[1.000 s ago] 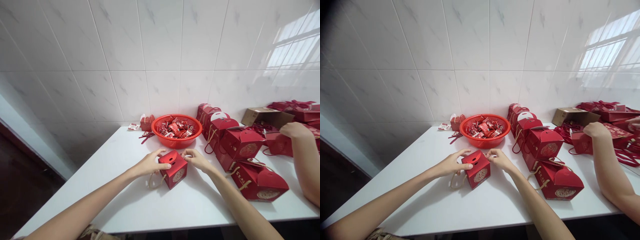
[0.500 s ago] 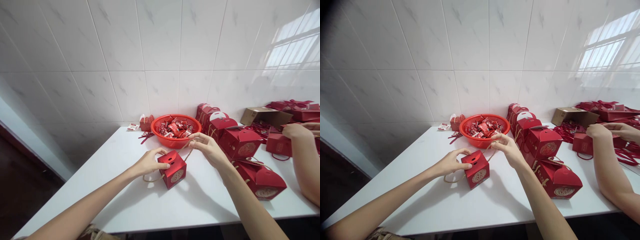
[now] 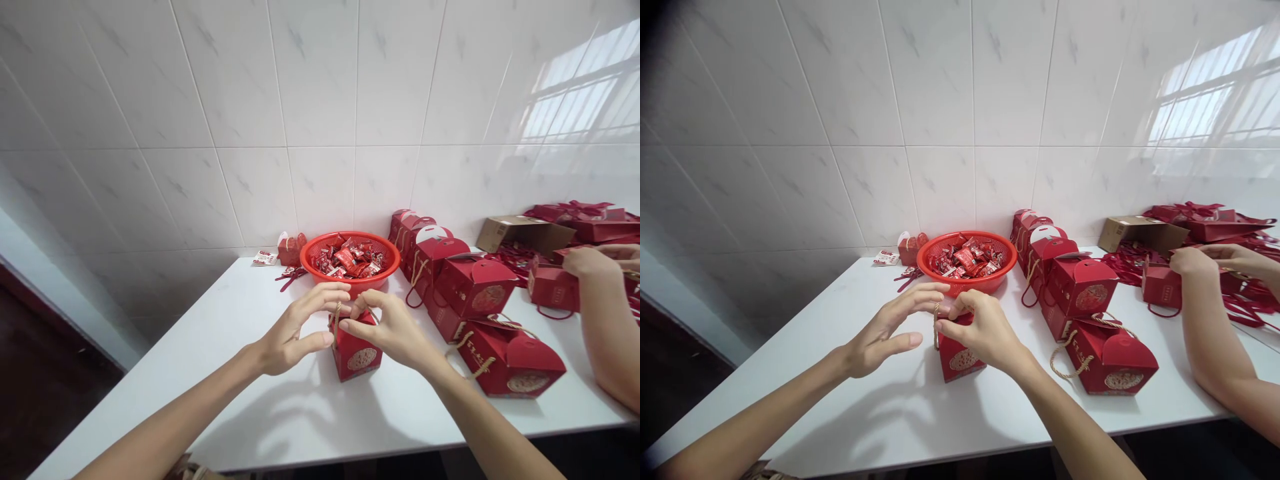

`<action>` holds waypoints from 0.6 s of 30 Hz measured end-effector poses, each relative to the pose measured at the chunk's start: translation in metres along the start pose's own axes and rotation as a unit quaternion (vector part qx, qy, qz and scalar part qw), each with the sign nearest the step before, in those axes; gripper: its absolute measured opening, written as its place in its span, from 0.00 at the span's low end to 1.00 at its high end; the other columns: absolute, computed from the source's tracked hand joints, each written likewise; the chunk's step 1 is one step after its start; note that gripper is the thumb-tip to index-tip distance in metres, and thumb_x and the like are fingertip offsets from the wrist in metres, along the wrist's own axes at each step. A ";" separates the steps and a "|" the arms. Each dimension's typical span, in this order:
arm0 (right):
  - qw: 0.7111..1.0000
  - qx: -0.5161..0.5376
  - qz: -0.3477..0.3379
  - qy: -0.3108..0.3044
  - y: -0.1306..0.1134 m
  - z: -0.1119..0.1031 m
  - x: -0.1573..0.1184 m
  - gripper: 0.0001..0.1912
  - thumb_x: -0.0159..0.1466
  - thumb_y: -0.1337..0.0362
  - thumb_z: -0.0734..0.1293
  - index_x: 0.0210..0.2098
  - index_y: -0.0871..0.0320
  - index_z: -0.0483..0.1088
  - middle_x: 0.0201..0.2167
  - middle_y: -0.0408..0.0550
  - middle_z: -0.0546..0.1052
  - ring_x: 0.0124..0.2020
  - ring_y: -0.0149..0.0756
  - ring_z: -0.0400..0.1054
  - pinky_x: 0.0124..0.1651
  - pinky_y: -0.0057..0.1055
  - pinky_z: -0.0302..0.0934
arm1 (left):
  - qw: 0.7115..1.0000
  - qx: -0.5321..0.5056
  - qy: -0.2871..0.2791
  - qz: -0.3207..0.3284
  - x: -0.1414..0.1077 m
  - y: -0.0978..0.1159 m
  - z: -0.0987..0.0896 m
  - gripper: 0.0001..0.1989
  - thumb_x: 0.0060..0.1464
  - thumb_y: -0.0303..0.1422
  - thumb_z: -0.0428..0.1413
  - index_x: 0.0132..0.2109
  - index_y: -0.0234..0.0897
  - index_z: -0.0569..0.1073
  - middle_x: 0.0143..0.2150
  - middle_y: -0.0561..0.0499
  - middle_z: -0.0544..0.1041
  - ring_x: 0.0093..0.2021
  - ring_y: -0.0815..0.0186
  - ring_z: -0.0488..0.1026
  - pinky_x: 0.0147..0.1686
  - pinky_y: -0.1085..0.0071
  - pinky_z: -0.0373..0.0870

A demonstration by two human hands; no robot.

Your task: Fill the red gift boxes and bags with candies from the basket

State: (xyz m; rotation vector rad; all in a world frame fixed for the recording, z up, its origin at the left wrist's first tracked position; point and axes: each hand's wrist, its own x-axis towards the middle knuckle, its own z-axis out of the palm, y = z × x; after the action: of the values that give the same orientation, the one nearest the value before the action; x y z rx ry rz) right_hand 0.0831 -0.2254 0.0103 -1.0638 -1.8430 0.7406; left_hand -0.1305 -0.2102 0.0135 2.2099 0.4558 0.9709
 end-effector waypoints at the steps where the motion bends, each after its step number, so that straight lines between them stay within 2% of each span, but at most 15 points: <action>1: 1.000 -0.018 -0.003 0.013 0.000 0.005 -0.001 0.10 0.57 0.61 0.73 0.25 0.58 0.70 0.28 0.43 0.77 0.31 0.35 0.69 0.36 0.30 0.58 | 1.000 0.022 0.000 0.014 -0.001 0.000 0.000 0.21 0.61 0.36 0.56 0.60 0.43 0.70 0.66 0.41 0.64 0.67 0.47 0.61 0.61 0.50 0.65; 3: 0.999 -0.031 -0.015 0.024 0.002 0.014 -0.001 0.09 0.58 0.62 0.73 0.25 0.57 0.71 0.29 0.44 0.77 0.32 0.36 0.69 0.37 0.31 0.59 | 0.998 0.052 0.001 0.035 -0.002 -0.001 0.000 0.24 0.61 0.36 0.55 0.63 0.44 0.67 0.67 0.42 0.63 0.68 0.47 0.58 0.62 0.49 0.62; 6: 0.998 0.010 -0.040 0.038 0.008 0.023 0.000 0.07 0.64 0.62 0.67 0.31 0.57 0.74 0.31 0.46 0.78 0.33 0.36 0.70 0.39 0.31 0.61 | 0.996 0.063 -0.002 0.059 -0.003 -0.002 0.001 0.26 0.61 0.37 0.55 0.66 0.45 0.64 0.69 0.41 0.61 0.67 0.47 0.59 0.62 0.49 0.63; 10: 0.992 0.056 -0.044 0.106 0.005 0.019 -0.003 0.13 0.66 0.58 0.65 0.29 0.58 0.73 0.27 0.45 0.75 0.30 0.33 0.67 0.36 0.30 0.60 | 0.997 0.025 0.032 0.060 -0.005 -0.004 0.001 0.26 0.62 0.39 0.54 0.66 0.46 0.63 0.69 0.42 0.60 0.64 0.48 0.64 0.61 0.50 0.65; 15: 0.978 0.088 -0.062 0.177 -0.029 -0.012 -0.021 0.13 0.66 0.56 0.67 0.30 0.58 0.74 0.29 0.45 0.76 0.31 0.34 0.68 0.36 0.30 0.63 | 0.995 0.004 0.096 0.009 -0.008 -0.009 -0.006 0.23 0.62 0.40 0.54 0.63 0.47 0.65 0.63 0.43 0.66 0.51 0.55 0.75 0.53 0.57 0.70; 18: 0.957 0.037 -0.091 0.274 -0.043 -0.055 -0.043 0.09 0.67 0.57 0.67 0.35 0.55 0.75 0.31 0.45 0.76 0.31 0.35 0.70 0.33 0.30 0.65 | 0.994 0.029 0.104 -0.033 -0.009 -0.012 -0.008 0.20 0.62 0.39 0.54 0.60 0.46 0.68 0.60 0.44 0.69 0.47 0.58 0.76 0.50 0.59 0.72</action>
State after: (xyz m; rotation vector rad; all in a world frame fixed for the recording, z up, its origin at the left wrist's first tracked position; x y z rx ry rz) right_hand 0.1273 -0.2792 0.0532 -0.9211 -1.3970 0.3511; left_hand -0.1430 -0.2033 0.0048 2.1391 0.6544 1.1713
